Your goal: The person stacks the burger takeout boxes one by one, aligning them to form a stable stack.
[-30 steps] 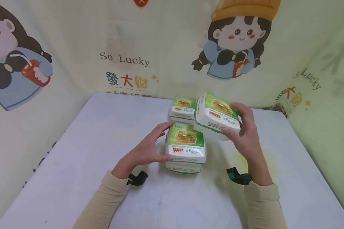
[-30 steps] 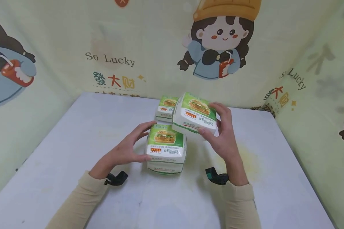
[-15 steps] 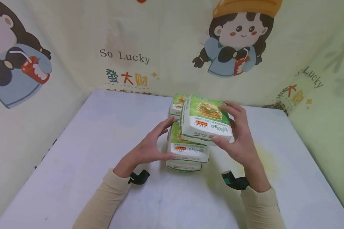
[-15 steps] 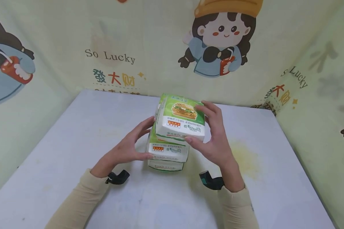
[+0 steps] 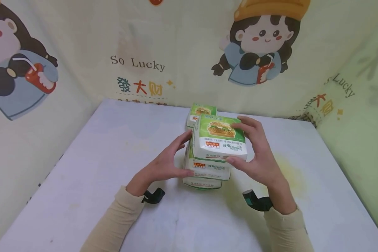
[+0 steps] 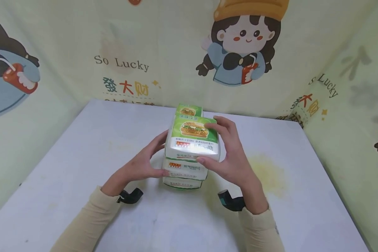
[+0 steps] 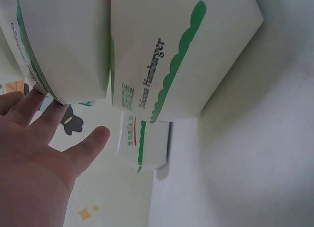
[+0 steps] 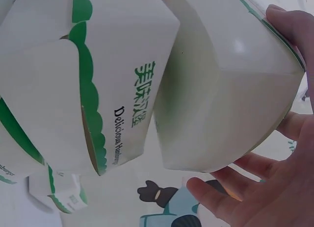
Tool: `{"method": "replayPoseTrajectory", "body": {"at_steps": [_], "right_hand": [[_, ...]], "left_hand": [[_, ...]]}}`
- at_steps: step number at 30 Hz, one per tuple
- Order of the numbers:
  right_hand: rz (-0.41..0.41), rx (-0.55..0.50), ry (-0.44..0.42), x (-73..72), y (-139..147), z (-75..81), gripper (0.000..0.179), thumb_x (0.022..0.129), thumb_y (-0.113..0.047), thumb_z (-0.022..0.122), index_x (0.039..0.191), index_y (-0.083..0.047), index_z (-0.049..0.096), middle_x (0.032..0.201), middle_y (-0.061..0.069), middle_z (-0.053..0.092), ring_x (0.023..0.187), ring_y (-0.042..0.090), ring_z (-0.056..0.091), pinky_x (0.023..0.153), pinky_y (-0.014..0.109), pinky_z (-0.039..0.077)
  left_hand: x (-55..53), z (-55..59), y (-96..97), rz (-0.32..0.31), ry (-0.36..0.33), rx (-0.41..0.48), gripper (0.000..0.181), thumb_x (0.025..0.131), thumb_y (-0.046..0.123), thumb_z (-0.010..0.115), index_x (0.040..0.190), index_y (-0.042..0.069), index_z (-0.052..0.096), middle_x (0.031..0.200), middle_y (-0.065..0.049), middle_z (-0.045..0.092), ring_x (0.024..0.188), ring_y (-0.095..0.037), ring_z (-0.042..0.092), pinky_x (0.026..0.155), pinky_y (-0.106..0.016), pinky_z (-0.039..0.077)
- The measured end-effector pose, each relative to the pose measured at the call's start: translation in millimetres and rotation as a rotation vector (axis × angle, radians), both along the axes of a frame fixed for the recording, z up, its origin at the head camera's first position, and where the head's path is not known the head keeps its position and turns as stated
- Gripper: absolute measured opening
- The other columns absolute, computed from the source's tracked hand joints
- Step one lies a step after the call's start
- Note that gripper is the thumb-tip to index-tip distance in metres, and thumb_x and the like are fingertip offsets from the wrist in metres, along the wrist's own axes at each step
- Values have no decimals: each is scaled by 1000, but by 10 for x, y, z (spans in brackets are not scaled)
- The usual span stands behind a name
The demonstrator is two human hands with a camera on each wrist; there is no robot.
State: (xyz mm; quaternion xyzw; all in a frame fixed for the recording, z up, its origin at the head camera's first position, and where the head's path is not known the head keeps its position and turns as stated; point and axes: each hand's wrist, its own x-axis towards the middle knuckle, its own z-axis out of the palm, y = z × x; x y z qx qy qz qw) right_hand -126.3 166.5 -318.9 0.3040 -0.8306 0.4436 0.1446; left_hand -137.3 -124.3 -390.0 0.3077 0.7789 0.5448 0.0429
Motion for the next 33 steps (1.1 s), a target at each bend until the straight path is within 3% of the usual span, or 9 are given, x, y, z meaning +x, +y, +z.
{"method": "replayPoseTrajectory", "body": {"at_steps": [10,13,20,33], "right_hand": [[9,44,1,3,-95,10,81,69,-12,86,140,-18,49,155,4,30,141,19,29,106,17,37],[1,62,-25,18,-123,-1,81,69,-13,87,140,-20,48,155,4,30,141,17,29,105,24,39],[10,100,-47,31,-109,4,81,71,-17,84,142,-21,45,159,4,24,145,21,23,105,57,41],[24,117,-95,46,-63,3,78,76,-19,78,145,-29,42,161,-4,25,149,22,24,108,63,36]], "left_hand": [[-46,46,-73,-8,-17,7,115,72,19,89,158,35,13,161,10,27,150,-10,24,122,-47,28],[-38,38,-68,-7,-20,0,116,72,20,89,157,35,13,161,10,27,150,-11,23,122,-48,27],[-42,24,-53,-12,-5,-4,114,72,22,88,157,35,14,160,10,28,149,-12,25,122,-50,27],[-23,7,-52,-20,-8,-5,112,73,21,87,157,36,15,159,11,26,149,-11,22,122,-54,25]]}}
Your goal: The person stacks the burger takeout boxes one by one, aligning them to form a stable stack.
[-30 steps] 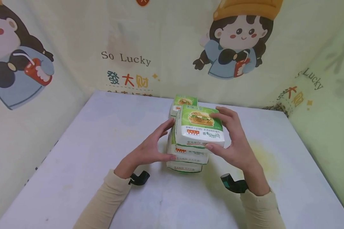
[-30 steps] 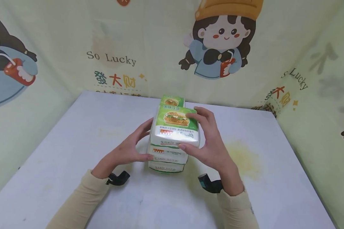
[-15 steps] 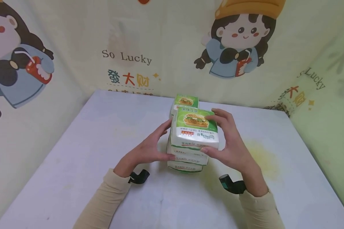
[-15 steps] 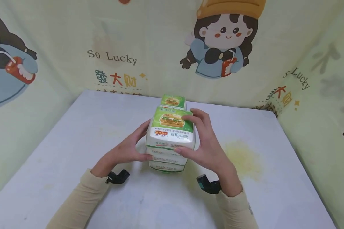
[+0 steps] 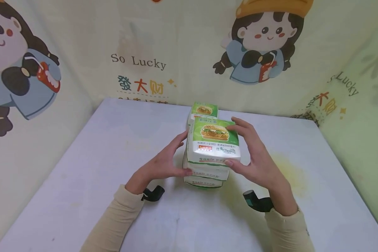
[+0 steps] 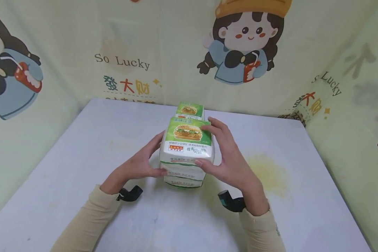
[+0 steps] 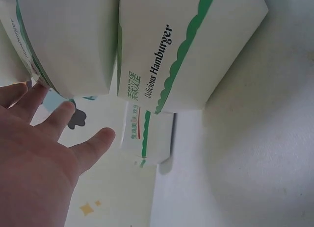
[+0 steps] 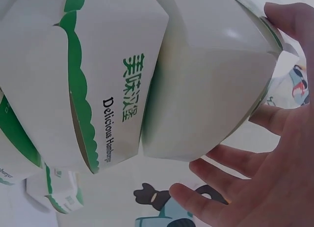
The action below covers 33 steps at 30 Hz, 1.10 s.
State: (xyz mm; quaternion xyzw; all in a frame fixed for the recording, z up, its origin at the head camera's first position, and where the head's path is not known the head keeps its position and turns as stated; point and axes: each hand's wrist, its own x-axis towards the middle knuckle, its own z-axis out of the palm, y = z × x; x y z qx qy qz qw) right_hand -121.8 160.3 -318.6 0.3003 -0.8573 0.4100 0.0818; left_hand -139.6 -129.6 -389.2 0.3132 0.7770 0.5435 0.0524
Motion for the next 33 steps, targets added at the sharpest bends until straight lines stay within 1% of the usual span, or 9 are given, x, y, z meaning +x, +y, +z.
{"method": "replayPoseTrajectory", "body": {"at_steps": [6,11,14,16,21,27,30,33], "right_hand": [[8,26,-3,40,16,38,82,75,-20,80,147,-29,40,161,-2,26,147,22,26,108,64,36],[-12,41,21,53,20,52,85,74,-19,83,147,-27,40,160,-1,27,147,23,27,108,65,37],[-24,48,32,47,17,56,86,74,-20,84,148,-27,40,160,-1,28,147,23,27,107,66,38],[-25,50,27,48,20,55,86,74,-21,84,148,-28,40,160,-2,28,147,23,27,108,66,37],[-11,44,21,63,50,54,90,73,-21,84,149,-29,37,161,-5,24,148,23,25,108,66,36],[12,46,30,69,94,49,96,72,-22,83,153,-29,31,163,-4,19,149,24,22,108,70,33],[32,32,53,52,129,37,95,74,-25,81,154,-27,30,163,-3,20,149,25,23,109,68,32],[48,8,85,19,169,17,89,81,-36,76,155,-24,30,163,0,21,148,24,24,109,64,33]], "left_hand": [[29,28,7,24,-4,-24,109,73,24,87,156,36,17,159,10,27,148,-11,23,121,-53,26],[29,36,12,31,14,-22,109,73,23,87,156,35,18,158,9,29,148,-14,24,121,-55,27],[29,46,11,36,19,-20,110,72,22,88,156,34,18,158,9,31,148,-14,25,121,-53,27],[36,46,12,38,17,-23,111,72,22,88,156,35,18,158,9,30,148,-13,25,121,-52,27],[31,32,35,24,21,-5,114,70,20,89,156,34,16,160,8,25,149,-14,21,121,-56,26],[29,30,51,11,28,20,116,70,18,89,157,35,14,162,9,21,150,-14,18,121,-56,25],[39,35,48,0,29,40,119,69,16,89,157,35,12,163,9,18,151,-14,16,121,-58,24],[51,61,46,-6,38,65,121,68,14,89,158,35,11,164,9,14,152,-13,13,120,-60,22]]}}
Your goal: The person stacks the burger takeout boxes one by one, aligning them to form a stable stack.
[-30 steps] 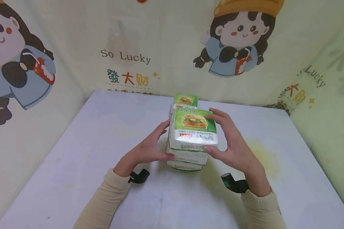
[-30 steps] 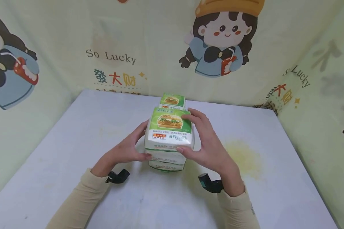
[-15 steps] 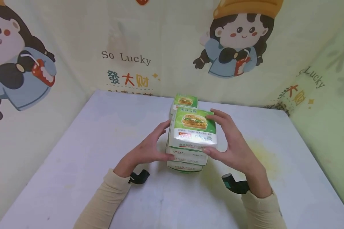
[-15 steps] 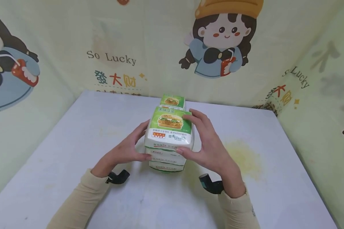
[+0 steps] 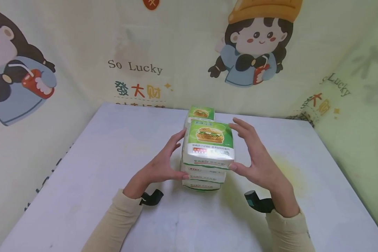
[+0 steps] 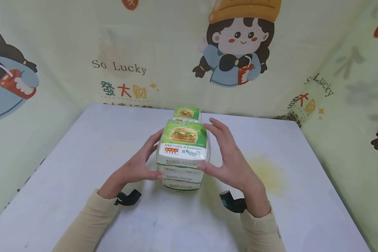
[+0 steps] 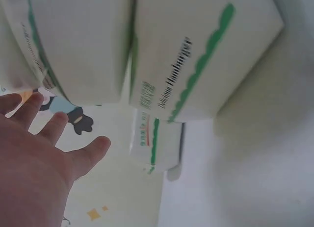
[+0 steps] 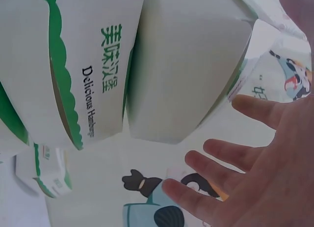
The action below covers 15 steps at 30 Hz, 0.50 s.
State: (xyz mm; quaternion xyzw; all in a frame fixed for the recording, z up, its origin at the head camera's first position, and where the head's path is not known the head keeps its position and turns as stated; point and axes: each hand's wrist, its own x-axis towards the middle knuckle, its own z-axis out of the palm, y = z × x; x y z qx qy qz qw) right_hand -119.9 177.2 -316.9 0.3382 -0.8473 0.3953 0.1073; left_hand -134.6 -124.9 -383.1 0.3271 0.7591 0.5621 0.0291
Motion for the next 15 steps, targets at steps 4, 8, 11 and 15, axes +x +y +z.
{"method": "replayPoseTrajectory", "body": {"at_steps": [4,8,11,15], "right_hand": [[12,-70,2,-54,42,-18,76,92,-50,60,154,-18,31,161,3,25,148,21,24,111,60,34],[6,-203,-55,-96,83,-27,65,99,-48,47,154,-15,33,159,5,27,145,21,28,117,38,33],[5,-315,-125,-138,96,-38,64,100,-50,45,153,-16,34,158,6,28,142,24,30,115,30,31],[-34,-365,-201,-198,111,-55,64,98,-57,42,152,-23,35,155,1,30,142,28,29,113,37,30]], "left_hand": [[9,48,-22,10,25,23,121,68,16,88,158,32,9,166,7,12,153,-11,11,121,-60,22],[-2,111,-39,2,60,51,119,70,27,88,159,28,8,166,5,12,153,-12,10,122,-57,23],[-6,158,-41,-16,73,75,117,73,38,85,159,26,8,166,6,11,153,-15,9,122,-56,23],[-25,216,-17,-29,82,89,115,74,46,82,159,26,8,166,4,10,153,-21,9,121,-58,23]]}}
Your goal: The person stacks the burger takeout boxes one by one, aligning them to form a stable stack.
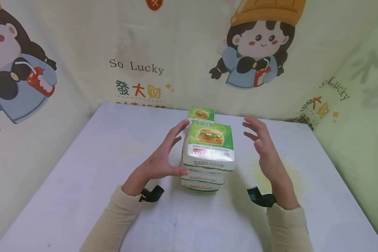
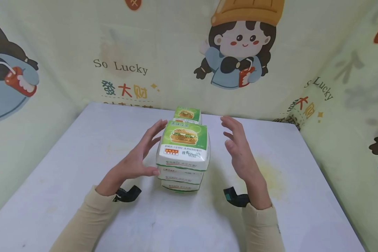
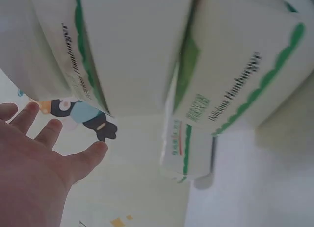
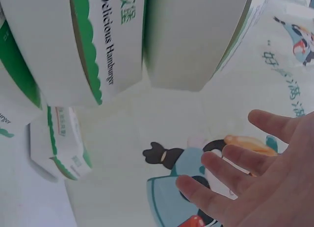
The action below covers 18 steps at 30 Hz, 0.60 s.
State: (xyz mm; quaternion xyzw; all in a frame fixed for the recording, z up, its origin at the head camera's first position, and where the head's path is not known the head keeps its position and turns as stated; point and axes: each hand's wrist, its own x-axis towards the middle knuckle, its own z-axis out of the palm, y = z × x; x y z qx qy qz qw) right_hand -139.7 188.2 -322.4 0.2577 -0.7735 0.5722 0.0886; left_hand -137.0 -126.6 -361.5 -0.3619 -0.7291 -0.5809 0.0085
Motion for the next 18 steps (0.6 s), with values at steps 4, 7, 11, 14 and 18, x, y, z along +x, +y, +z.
{"method": "replayPoseTrajectory", "body": {"at_steps": [4,7,11,14,18], "right_hand": [[-42,22,-64,-102,14,-25,60,100,-54,38,152,-25,34,154,-2,29,142,26,29,117,48,28],[-50,8,-114,-225,16,-41,60,101,-52,36,152,-23,33,156,1,28,143,26,29,119,60,24],[-48,-38,-175,-412,24,-83,61,101,-50,36,153,-19,31,159,3,25,145,30,28,119,65,21],[-56,-18,-206,-546,28,-130,59,102,-46,34,153,-17,30,160,3,24,146,30,27,120,62,23],[-47,65,-237,-718,15,-189,59,102,-42,33,154,-16,27,161,3,21,148,30,25,120,60,24]], "left_hand": [[-31,47,35,13,22,11,113,74,57,78,159,25,10,166,2,11,153,-22,11,121,-59,23],[-40,62,59,21,30,43,113,75,62,75,159,23,11,166,2,11,153,-19,11,121,-58,23],[-52,66,93,1,18,81,111,75,60,76,159,23,12,166,4,13,153,-16,12,121,-58,22],[-63,65,112,-14,8,90,110,75,58,76,159,25,13,165,7,14,153,-15,13,121,-57,21],[-77,59,125,-23,10,101,109,76,59,76,159,24,14,165,7,15,153,-16,14,121,-59,21]]}}
